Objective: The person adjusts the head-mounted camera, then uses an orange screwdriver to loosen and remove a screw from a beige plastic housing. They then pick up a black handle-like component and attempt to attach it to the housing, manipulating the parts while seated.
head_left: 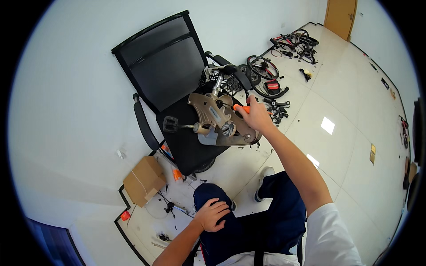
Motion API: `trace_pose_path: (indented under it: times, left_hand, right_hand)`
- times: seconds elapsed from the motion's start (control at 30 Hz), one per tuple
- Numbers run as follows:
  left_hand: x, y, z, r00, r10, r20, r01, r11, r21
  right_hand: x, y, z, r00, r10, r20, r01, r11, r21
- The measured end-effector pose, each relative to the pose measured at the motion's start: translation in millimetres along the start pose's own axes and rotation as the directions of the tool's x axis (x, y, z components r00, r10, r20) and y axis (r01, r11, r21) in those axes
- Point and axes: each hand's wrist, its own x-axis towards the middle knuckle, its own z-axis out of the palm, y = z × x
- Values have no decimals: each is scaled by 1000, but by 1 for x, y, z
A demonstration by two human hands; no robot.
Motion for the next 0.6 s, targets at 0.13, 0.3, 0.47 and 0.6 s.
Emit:
trace_pose_path:
  times: [0.13, 0.3, 0.47, 0.6]
  left_hand:
    - [-2, 4, -9, 1000, -13, -10, 13, 1000, 18]
    - [-6, 9, -10, 1000, -16, -10, 16, 1000, 15]
    - [-1, 5, -11, 1000, -7, -14, 7, 1000, 10]
    - [1, -6, -8, 1000, -23, -17, 23, 1000, 7]
  right_hand:
    - [10, -6, -9, 1000, 17, 26, -14, 997, -81]
    - [-4, -11, -18, 973, -232, -8, 232, 972, -32]
    - [-2, 3, -4, 986, -155, -66, 162, 981, 109]
    - [4, -3, -1, 998, -59, 11, 57, 993, 102]
